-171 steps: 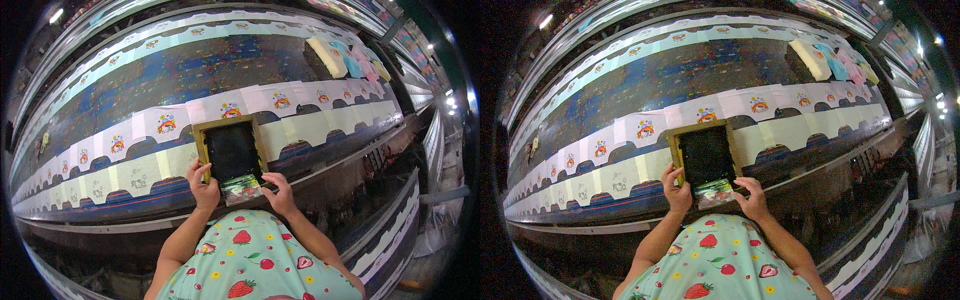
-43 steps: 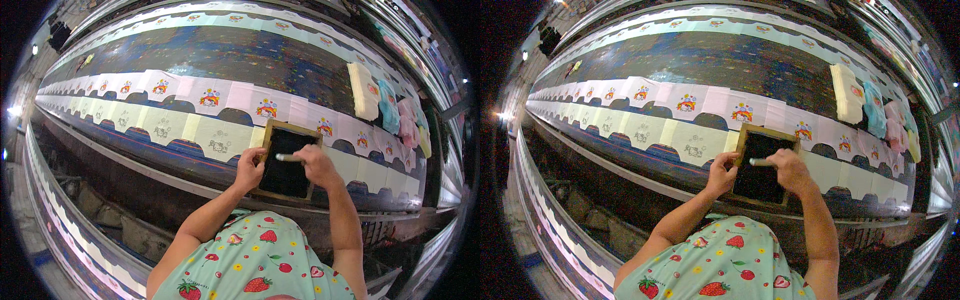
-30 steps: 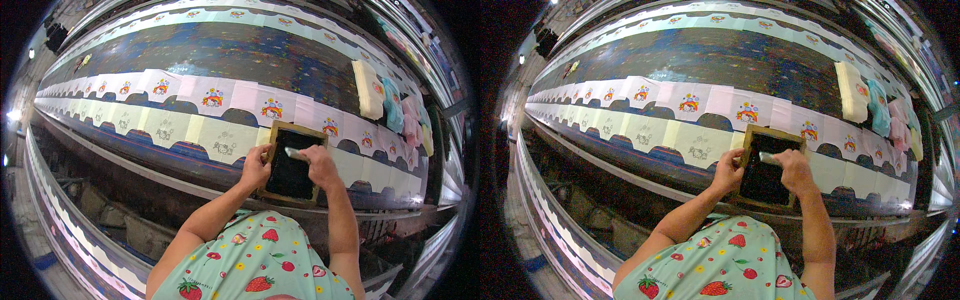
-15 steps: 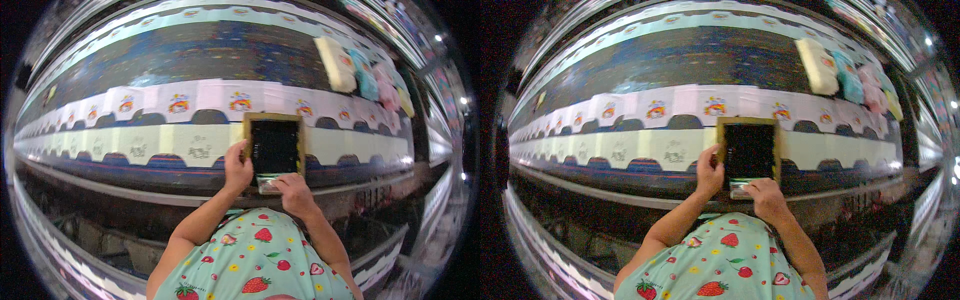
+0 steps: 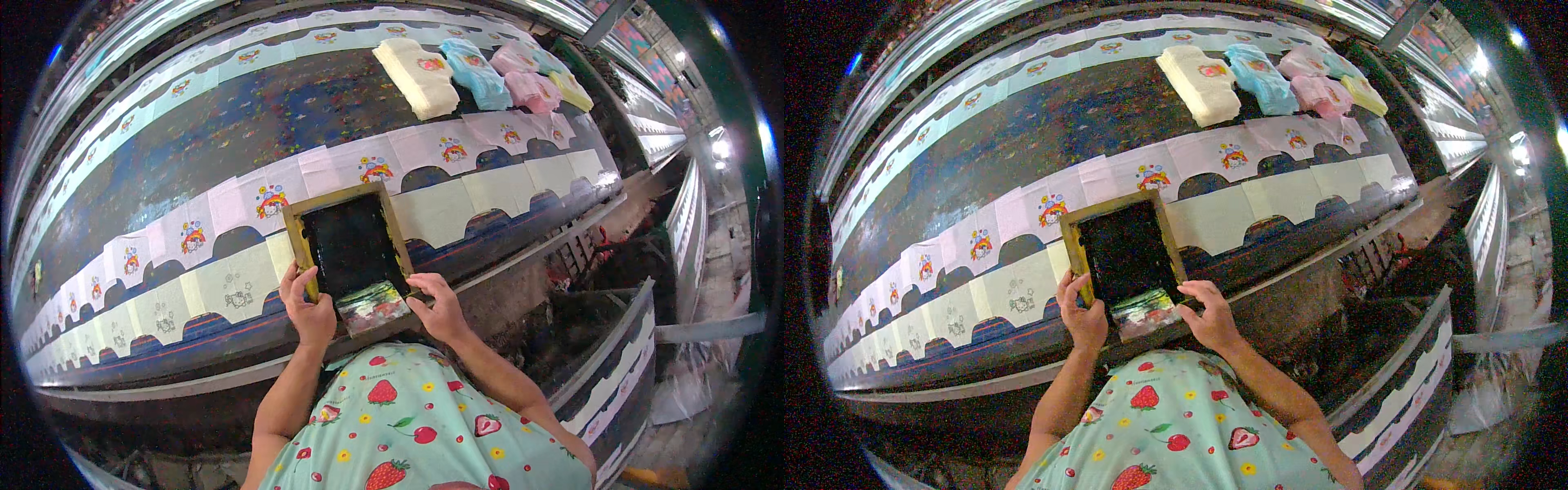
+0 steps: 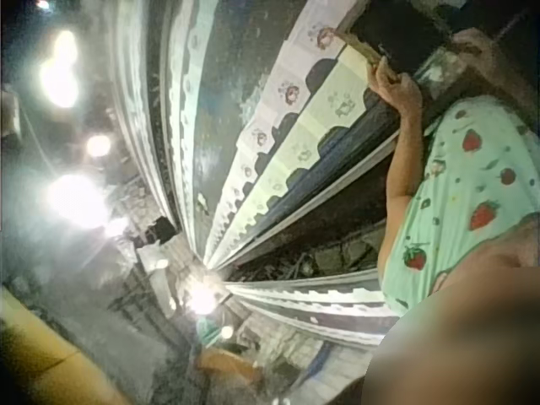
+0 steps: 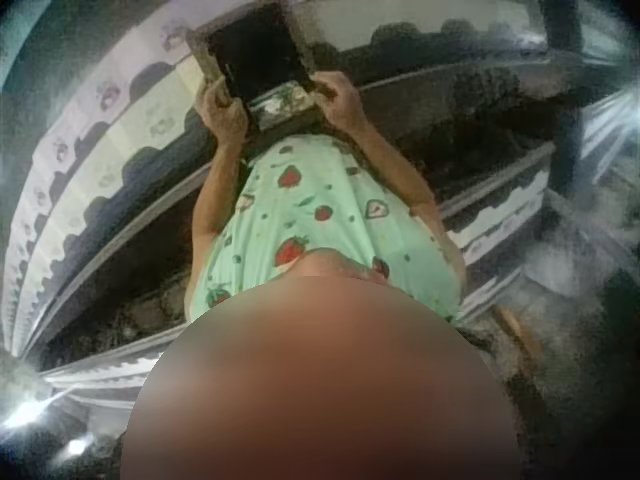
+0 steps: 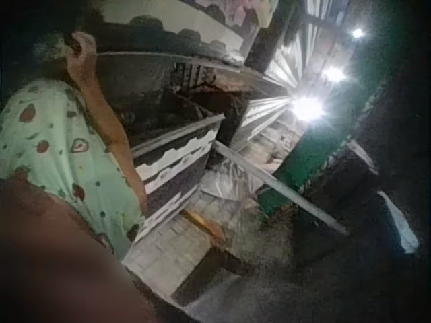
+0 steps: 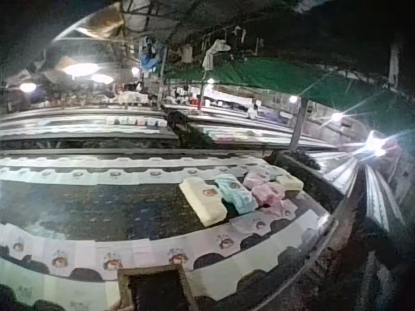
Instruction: The person uses a squeegee to spread black ink evenly across a screen-printing frame. They repeatedly move the squeegee back and forth over the mesh, then lift the frame to inspect the ink distribution. The process is repeated multiple times on the same frame.
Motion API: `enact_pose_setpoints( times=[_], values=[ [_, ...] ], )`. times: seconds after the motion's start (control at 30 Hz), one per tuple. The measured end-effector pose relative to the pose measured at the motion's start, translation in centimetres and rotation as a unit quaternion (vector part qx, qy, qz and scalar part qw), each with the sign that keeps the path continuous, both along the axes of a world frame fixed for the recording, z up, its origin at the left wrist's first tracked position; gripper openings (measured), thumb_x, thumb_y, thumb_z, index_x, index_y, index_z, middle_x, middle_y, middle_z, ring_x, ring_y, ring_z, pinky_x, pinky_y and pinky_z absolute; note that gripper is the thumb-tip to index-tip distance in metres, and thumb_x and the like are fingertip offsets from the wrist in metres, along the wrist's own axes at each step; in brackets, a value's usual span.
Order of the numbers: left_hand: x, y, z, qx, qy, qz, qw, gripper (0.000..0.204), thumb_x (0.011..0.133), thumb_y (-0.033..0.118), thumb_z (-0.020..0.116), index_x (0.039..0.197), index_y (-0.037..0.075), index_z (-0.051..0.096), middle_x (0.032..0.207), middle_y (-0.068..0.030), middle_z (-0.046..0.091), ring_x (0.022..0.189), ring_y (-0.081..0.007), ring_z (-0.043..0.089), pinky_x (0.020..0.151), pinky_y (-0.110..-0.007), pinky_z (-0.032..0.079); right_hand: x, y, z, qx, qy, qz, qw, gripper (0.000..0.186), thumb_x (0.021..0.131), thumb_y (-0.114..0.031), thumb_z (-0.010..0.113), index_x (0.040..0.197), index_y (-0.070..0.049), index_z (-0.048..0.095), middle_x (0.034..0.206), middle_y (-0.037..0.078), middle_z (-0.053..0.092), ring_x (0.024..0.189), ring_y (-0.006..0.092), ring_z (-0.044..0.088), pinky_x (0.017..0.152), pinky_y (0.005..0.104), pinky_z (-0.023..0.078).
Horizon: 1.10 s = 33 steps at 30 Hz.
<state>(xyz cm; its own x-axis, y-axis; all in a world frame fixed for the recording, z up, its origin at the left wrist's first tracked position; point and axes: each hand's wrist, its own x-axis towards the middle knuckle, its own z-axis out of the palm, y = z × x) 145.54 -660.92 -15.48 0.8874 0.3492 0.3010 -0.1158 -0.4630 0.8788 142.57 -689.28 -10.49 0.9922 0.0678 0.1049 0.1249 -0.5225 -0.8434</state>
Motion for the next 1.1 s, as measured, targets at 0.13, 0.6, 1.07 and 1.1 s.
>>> enact_pose_setpoints(
  times=[0.13, 0.6, 1.07, 1.1],
  values=[
    [0.9, -4.3, 0.5, -0.023, -0.037, -0.023, 0.999, 0.061, 0.074, -0.017, 0.066, 0.128, 0.008, 0.079, 0.161, -0.0243, 0.060, 0.147, -0.0414, 0.056, 0.125, -0.048, 0.044, 0.3, -4.2, -0.7, 0.021, 0.005, -0.007, 1.000, 0.041, 0.092, -0.011, 0.088, 0.132, -0.005, 0.078, 0.140, 0.016, 0.075, 0.135, 0.0368, 0.068, 0.121, 0.0471, 0.050],
    [4.4, -21.9, -1.6, -0.043, -0.011, -0.011, 0.999, 0.060, 0.075, -0.015, 0.068, 0.128, 0.011, 0.080, 0.159, -0.0213, 0.062, 0.151, -0.0390, 0.055, 0.128, -0.046, 0.043, 4.1, -21.9, -1.6, -0.022, -0.041, 0.014, 0.999, 0.041, 0.089, -0.005, 0.087, 0.129, -0.004, 0.078, 0.139, 0.018, 0.076, 0.135, 0.0384, 0.068, 0.119, 0.0489, 0.052],
    [4.8, -22.5, -1.9, -0.067, 0.029, 0.000, 0.997, 0.057, 0.077, -0.013, 0.071, 0.127, 0.010, 0.081, 0.159, -0.0221, 0.063, 0.151, -0.0405, 0.054, 0.129, -0.049, 0.041, 6.7, -17.9, 1.5, -0.270, -0.206, 0.277, 0.899, 0.046, 0.085, -0.010, 0.080, 0.131, -0.010, 0.079, 0.132, 0.013, 0.070, 0.129, 0.0359, 0.067, 0.110, 0.0514, 0.053],
    [4.8, -22.5, -1.9, -0.063, 0.033, 0.004, 0.997, 0.056, 0.078, -0.013, 0.071, 0.128, 0.010, 0.081, 0.159, -0.0223, 0.063, 0.151, -0.0406, 0.055, 0.129, -0.049, 0.041, 7.2, -17.7, 1.8, -0.279, -0.190, 0.296, 0.894, 0.044, 0.086, -0.009, 0.078, 0.130, -0.010, 0.079, 0.129, 0.012, 0.071, 0.125, 0.0353, 0.068, 0.108, 0.0505, 0.054]
  ],
)
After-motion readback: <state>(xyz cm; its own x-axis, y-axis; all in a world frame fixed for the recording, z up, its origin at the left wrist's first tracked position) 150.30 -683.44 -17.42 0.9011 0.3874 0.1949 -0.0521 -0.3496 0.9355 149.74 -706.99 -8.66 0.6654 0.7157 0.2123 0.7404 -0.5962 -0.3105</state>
